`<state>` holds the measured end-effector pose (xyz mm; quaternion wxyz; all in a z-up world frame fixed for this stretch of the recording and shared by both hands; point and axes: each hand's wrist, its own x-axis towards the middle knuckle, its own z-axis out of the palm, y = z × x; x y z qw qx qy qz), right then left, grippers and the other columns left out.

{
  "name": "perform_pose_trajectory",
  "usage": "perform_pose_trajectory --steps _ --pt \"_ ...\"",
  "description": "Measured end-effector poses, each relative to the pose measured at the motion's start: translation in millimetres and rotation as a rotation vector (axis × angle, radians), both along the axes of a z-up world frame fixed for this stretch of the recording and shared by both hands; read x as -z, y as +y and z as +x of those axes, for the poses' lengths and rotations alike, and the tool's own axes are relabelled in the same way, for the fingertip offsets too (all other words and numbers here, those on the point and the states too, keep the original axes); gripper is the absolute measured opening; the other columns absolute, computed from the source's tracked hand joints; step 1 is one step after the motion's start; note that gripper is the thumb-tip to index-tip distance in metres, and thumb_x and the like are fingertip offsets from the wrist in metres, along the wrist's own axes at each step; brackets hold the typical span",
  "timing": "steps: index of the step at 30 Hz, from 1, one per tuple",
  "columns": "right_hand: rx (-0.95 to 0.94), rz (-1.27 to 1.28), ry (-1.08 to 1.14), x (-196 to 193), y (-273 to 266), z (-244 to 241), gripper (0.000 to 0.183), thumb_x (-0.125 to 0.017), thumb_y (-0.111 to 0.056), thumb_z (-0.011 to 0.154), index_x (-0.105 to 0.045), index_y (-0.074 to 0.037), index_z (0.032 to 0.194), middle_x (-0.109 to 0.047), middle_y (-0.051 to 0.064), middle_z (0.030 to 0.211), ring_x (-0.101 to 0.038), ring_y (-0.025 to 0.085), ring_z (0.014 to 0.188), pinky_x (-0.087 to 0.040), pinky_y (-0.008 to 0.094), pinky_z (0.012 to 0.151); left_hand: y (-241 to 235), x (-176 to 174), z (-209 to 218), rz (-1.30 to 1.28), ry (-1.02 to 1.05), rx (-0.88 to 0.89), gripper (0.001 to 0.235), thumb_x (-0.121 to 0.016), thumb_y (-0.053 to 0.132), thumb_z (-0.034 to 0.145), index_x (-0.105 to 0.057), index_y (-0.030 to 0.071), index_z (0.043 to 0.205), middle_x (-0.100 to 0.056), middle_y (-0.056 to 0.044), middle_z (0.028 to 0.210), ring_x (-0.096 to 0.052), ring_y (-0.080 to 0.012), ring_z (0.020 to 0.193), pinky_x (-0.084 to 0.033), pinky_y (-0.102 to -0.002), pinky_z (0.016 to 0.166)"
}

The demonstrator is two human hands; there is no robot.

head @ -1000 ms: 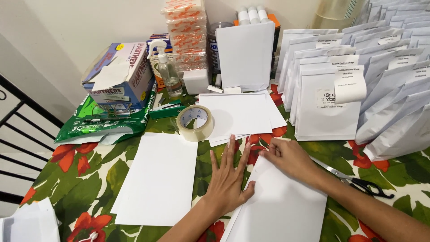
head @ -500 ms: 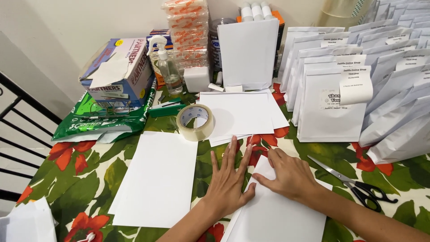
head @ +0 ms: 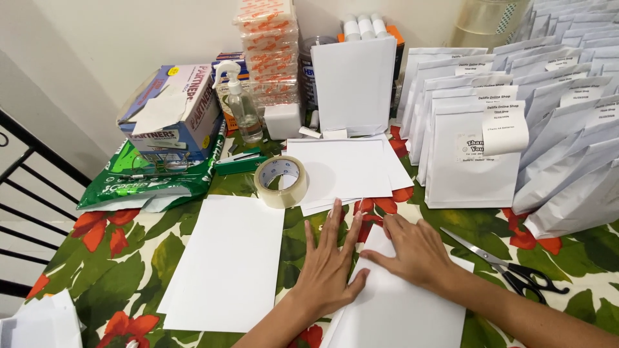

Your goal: Sealing white product envelopes or pouches using clear adhesive tape and scissors.

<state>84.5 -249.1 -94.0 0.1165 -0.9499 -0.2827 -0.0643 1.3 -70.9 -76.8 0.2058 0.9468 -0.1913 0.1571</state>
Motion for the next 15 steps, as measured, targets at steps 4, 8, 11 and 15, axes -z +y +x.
perform_pose_trajectory --steps 4,8,11,15 --pt "-0.030 -0.041 0.049 0 0 27 0.059 -0.039 -0.076 0.074 -0.043 -0.017 0.080 -0.055 -0.001 0.080 -0.049 0.019 0.057 -0.037 0.036 0.073 0 -22 -5 -0.345 0.081 0.065 0.079 -0.036 0.049 0.087 0.000 0.010 0.145 0.009 -0.015 0.153 -0.012 -0.0337 0.143 0.004 -0.065 0.105" --pt "-0.176 0.096 -0.091 -10 -1 30 0.042 -0.047 -0.057 0.083 -0.050 -0.015 0.080 -0.058 -0.001 0.076 -0.050 0.018 0.057 -0.039 0.036 0.070 7 -22 0 -1.152 0.074 0.115 0.076 -0.055 0.031 0.080 -0.014 0.012 0.142 -0.028 -0.014 0.145 -0.058 -0.0207 0.100 -0.047 -0.036 0.089" --pt "-0.150 0.479 0.153 -35 4 13 0.025 -0.054 -0.036 0.085 -0.060 -0.012 0.079 -0.061 -0.001 0.075 -0.049 0.013 0.061 -0.038 0.031 0.068 13 -17 7 -1.396 0.120 0.161 0.078 -0.057 0.017 0.078 -0.014 0.016 0.142 -0.031 -0.016 0.143 -0.062 -0.0189 0.091 -0.048 -0.035 0.086" --pt "-0.104 0.909 0.751 -60 6 7 0.036 -0.061 -0.027 0.075 -0.067 -0.009 0.105 -0.068 0.003 0.102 -0.054 0.011 0.075 -0.046 0.026 0.064 13 -11 10 -1.546 0.214 0.197 0.080 -0.059 0.015 0.074 -0.017 0.018 0.142 -0.035 -0.016 0.140 -0.063 -0.0209 0.087 -0.045 -0.040 0.089"
